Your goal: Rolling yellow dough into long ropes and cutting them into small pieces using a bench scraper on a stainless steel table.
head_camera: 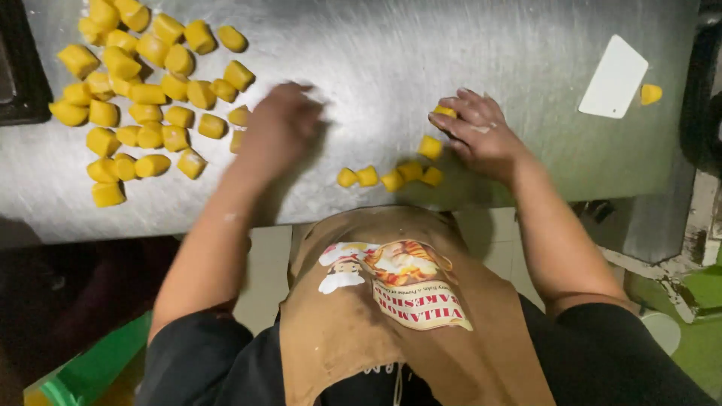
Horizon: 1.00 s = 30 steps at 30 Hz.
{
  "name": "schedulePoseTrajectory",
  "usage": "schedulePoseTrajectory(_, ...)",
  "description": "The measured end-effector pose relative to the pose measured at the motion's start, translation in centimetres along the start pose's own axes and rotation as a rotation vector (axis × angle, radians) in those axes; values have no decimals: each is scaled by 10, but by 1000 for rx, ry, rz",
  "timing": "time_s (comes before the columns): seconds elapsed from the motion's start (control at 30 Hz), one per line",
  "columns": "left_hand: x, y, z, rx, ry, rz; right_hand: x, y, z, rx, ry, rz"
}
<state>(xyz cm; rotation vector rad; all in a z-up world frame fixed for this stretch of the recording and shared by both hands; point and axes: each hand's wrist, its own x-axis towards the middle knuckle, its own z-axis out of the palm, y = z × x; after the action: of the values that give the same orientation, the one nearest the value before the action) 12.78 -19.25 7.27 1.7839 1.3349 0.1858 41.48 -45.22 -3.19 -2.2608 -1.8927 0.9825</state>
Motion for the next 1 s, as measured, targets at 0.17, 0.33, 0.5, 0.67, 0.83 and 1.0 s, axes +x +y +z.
schedulePoseTrajectory(0.17,-43,-15,107,576,-490,880,-25,16,18,554,777,-172)
schedulePoseTrajectory(0.33,-59,-17,161,695,-372,887,-12,13,20,1278,439,-232)
schedulePoseTrajectory(0.5,-54,-20,154,608,-322,820,4,-39,-30,5,42,-177)
schedulePoseTrajectory(0.67,-31,-55,146,-928,-353,251,29,-41,-28,299,192,-211)
schedulePoseTrajectory(0.83,-15,-50,98,-1346,-436,39,103,-96,-14,654,489,-302)
schedulePoseTrajectory(1.0,91,-72,3,-1375,-224,176,204,-196,-75,410,624,-492)
